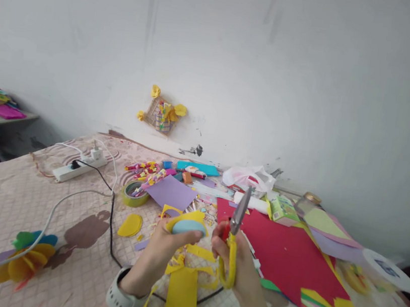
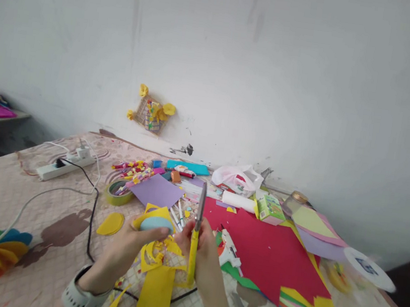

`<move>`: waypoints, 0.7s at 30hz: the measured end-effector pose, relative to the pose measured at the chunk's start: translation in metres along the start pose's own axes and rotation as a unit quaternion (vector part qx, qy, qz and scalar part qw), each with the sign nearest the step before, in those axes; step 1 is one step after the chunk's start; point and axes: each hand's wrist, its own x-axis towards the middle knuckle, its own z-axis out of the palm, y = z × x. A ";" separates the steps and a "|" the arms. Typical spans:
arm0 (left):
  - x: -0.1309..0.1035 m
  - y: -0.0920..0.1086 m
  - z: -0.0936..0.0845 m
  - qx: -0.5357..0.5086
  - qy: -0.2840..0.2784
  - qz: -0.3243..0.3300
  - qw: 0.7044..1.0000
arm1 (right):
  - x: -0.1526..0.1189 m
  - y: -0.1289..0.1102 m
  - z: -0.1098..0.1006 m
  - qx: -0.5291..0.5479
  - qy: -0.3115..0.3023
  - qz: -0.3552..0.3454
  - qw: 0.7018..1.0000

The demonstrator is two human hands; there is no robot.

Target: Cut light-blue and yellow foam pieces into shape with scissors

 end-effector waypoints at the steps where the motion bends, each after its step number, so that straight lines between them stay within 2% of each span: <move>1: 0.000 0.001 -0.002 -0.025 0.022 0.007 0.999 | -0.005 0.007 0.003 0.000 -0.002 -0.009 1.000; 3: -0.001 0.002 -0.004 -0.068 0.050 0.022 0.996 | -0.014 0.022 0.010 0.005 -0.003 -0.027 1.000; 6: -0.002 0.002 -0.004 -0.091 0.059 0.028 0.994 | -0.024 0.034 0.022 0.006 -0.012 -0.026 1.000; 8: -0.003 0.001 -0.001 -0.089 0.052 0.020 0.994 | -0.025 0.030 0.028 -0.002 -0.008 -0.039 0.999; 10: -0.005 0.000 0.003 -0.077 0.035 0.011 0.996 | -0.022 0.021 0.030 -0.010 0.031 -0.043 0.999; 12: -0.007 -0.001 0.009 -0.058 0.015 0.006 0.998 | -0.018 0.012 0.028 0.010 0.091 -0.046 0.995; 14: -0.008 -0.001 0.013 -0.040 -0.008 0.003 0.999 | -0.015 0.006 0.022 0.032 0.116 -0.054 0.991; 17: -0.008 -0.002 0.016 -0.026 -0.038 0.006 0.999 | -0.013 0.004 0.012 0.023 0.101 -0.049 0.993; 21: -0.007 -0.005 0.017 -0.006 -0.045 0.007 0.999 | -0.011 0.003 0.004 0.016 0.098 -0.035 0.994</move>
